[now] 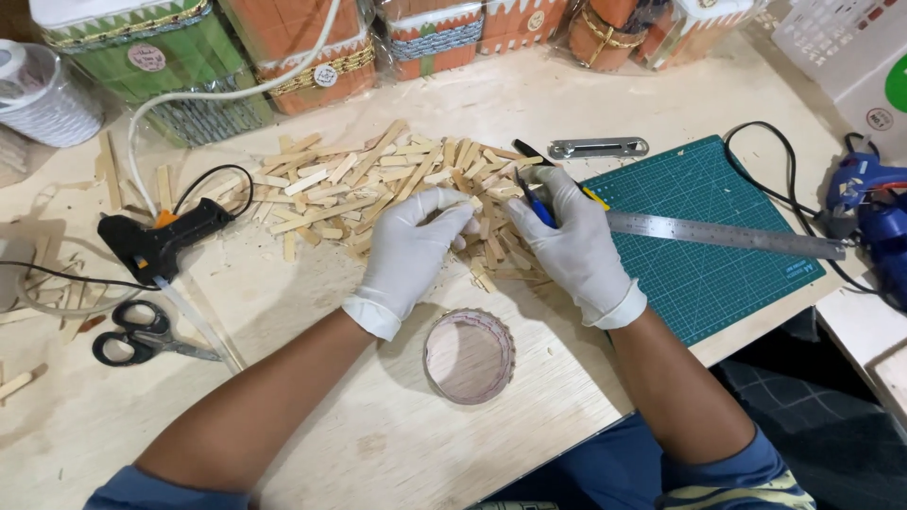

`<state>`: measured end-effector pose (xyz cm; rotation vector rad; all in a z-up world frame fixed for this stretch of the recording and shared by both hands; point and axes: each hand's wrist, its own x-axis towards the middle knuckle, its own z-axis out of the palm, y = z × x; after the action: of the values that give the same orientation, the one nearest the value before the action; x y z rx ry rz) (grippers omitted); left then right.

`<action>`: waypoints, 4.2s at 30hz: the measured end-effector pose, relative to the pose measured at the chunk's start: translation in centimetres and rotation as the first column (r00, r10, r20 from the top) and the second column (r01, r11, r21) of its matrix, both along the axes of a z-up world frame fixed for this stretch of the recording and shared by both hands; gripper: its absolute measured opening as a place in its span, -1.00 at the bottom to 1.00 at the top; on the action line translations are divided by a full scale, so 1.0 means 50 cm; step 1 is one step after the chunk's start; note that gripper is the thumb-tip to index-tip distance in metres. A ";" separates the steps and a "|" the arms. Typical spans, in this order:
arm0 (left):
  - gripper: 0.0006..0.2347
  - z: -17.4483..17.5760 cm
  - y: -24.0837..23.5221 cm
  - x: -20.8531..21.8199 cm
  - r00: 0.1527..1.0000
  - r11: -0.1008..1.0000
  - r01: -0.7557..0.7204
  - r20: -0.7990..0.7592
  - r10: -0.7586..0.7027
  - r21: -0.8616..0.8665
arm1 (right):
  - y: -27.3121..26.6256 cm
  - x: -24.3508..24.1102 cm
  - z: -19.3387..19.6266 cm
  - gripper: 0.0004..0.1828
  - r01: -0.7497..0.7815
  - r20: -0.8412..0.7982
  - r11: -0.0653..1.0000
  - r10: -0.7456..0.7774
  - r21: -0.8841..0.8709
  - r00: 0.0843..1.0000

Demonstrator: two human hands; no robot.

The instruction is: The person cuts wooden sticks with a utility knife, applies hot glue to the ends, and attaches them to a cylindrical cardboard form. They then use pliers to trim and shape the sticks around the form.

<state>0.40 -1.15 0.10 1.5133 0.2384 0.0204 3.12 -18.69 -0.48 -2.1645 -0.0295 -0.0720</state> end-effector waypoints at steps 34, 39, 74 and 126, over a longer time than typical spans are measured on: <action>-0.91 0.014 -0.011 -0.008 0.992 0.998 -0.051 0.116 0.054 -0.025 | -0.025 0.000 -0.031 -0.74 -0.334 -0.007 0.936 0.336 -0.111 0.942; -0.88 0.007 -0.015 -0.006 0.989 0.998 -0.063 0.129 0.066 -0.020 | -0.022 -0.006 -0.034 -0.77 -0.333 -0.007 0.941 0.333 -0.062 0.943; -0.87 0.021 0.008 -0.019 0.971 0.987 -0.094 0.231 0.062 0.129 | -0.014 -0.013 -0.018 -0.74 -0.285 0.149 0.957 0.289 -0.046 0.946; -0.75 -0.001 0.046 0.031 0.996 0.989 0.085 -0.049 -0.080 0.123 | -0.011 0.010 -0.011 -0.49 -0.199 -0.077 0.732 0.198 -0.652 0.977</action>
<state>1.97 1.16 0.02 1.6482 0.2130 -0.0655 3.63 -19.23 -1.05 -2.8602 -0.3349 0.0809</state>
